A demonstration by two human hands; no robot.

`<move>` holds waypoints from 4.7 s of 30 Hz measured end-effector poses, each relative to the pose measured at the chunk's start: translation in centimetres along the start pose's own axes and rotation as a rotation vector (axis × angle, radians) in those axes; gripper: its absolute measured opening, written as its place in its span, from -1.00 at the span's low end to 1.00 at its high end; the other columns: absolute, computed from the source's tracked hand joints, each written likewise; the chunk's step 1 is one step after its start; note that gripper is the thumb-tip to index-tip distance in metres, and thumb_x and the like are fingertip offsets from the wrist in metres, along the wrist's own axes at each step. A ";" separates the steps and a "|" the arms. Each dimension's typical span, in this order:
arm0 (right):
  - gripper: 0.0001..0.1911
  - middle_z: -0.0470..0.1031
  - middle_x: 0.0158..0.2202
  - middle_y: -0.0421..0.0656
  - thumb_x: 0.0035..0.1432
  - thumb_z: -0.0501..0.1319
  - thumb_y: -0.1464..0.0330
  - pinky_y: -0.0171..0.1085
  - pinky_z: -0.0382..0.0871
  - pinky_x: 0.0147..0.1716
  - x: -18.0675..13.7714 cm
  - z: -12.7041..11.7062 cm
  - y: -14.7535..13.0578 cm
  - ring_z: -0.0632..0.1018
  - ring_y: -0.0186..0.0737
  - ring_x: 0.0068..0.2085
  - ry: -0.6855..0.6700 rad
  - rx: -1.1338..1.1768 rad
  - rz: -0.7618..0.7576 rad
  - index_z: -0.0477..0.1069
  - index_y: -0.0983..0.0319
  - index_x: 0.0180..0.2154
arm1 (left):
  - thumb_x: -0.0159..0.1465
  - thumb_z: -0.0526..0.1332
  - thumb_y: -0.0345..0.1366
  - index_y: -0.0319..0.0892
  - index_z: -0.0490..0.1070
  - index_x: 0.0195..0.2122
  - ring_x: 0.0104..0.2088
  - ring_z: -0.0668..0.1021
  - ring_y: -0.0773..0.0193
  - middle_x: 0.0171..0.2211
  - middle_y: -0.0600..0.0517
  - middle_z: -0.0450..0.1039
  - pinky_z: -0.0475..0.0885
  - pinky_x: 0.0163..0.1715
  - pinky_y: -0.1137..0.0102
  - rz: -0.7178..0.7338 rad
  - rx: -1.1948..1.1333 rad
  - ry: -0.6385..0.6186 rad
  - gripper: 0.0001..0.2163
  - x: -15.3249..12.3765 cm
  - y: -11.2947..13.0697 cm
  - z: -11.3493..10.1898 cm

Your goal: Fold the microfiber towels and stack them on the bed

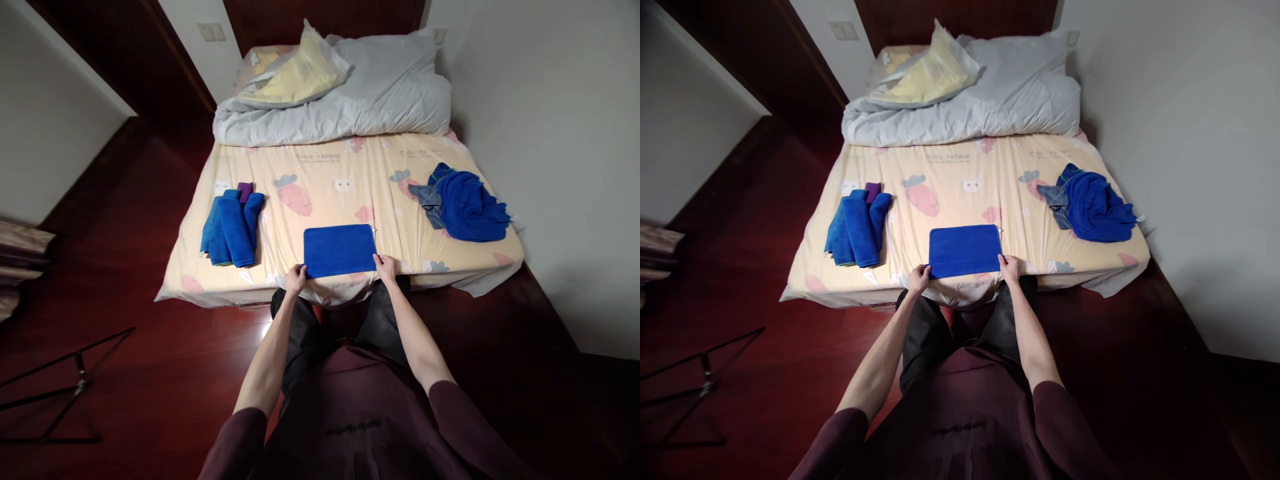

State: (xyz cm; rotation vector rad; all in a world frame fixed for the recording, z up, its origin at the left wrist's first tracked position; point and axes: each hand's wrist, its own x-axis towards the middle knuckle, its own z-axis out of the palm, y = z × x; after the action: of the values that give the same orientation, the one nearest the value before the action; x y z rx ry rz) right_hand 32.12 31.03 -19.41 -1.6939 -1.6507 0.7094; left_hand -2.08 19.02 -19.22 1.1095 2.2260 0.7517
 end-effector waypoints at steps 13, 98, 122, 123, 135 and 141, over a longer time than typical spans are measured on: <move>-0.39 0.36 -0.63 -0.18 0.23 0.09 -0.16 -0.29 0.16 -0.48 -0.1 -0.2 -0.2 0.36 -0.24 -0.53 0.003 -0.001 -0.003 0.17 0.14 -0.63 | 0.40 0.14 -0.09 -0.16 0.57 -0.09 -0.07 0.65 0.06 -0.14 -0.11 0.66 0.45 -0.06 0.32 -0.006 -0.013 0.003 -0.70 0.1 0.0 0.0; -0.64 0.51 0.08 0.02 0.29 0.21 0.35 0.00 0.49 0.11 -2.4 -3.7 -0.9 0.58 0.03 0.04 -0.095 -0.182 -0.372 0.52 0.16 0.10 | 0.33 0.17 -0.26 -0.12 0.62 -0.19 0.11 0.54 0.02 0.07 -0.16 0.49 0.45 0.21 0.11 0.392 -0.040 0.084 -0.78 -2.3 0.8 -2.1; -0.34 0.48 0.26 -0.11 0.13 0.23 0.59 -0.01 0.34 0.34 -1.2 -1.4 -1.5 0.47 -0.06 0.30 -0.333 -0.198 -0.543 0.44 0.13 0.26 | 0.27 0.03 -0.54 -0.14 0.22 0.41 0.39 0.30 -0.04 0.40 -0.14 0.24 0.30 0.30 0.06 0.639 0.470 -0.224 -0.35 -1.1 3.4 -0.5; -0.32 0.50 0.23 -0.12 0.10 0.22 0.62 -0.02 0.36 0.33 -1.1 -1.1 -1.6 0.49 -0.07 0.28 -0.319 -0.207 -0.519 0.46 0.13 0.24 | 0.29 0.02 -0.55 -0.15 0.23 0.40 0.38 0.32 -0.03 0.39 -0.15 0.26 0.32 0.28 0.07 0.629 0.489 -0.230 -0.37 -1.1 3.8 -0.5; -0.42 0.60 0.12 -0.08 0.16 0.16 0.64 -0.06 0.31 0.29 -1.6 -2.5 -2.8 0.61 -0.05 0.14 -0.400 -0.452 -0.403 0.56 0.14 0.15 | 0.38 -0.05 -0.54 0.00 0.29 0.37 0.37 0.36 0.10 0.37 -0.06 0.30 0.35 0.26 0.14 0.510 0.618 -0.260 -0.43 -3.3 5.6 -2.0; -0.49 0.67 0.00 -0.12 0.12 0.19 0.59 -0.14 0.42 0.20 -0.3 -2.6 -1.8 0.64 -0.08 0.07 -0.397 -0.207 -0.278 0.62 0.12 0.05 | 0.30 0.07 -0.51 -0.05 0.43 0.27 0.22 0.52 0.04 0.24 -0.10 0.47 0.40 0.23 0.15 0.455 0.369 -0.243 -0.47 -2.4 3.3 -2.3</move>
State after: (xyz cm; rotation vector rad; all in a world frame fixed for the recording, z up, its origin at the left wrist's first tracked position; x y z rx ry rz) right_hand 32.95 30.47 -16.36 -1.4790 -2.2522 0.7949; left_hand -0.62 18.17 -14.89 1.8211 1.9687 0.3493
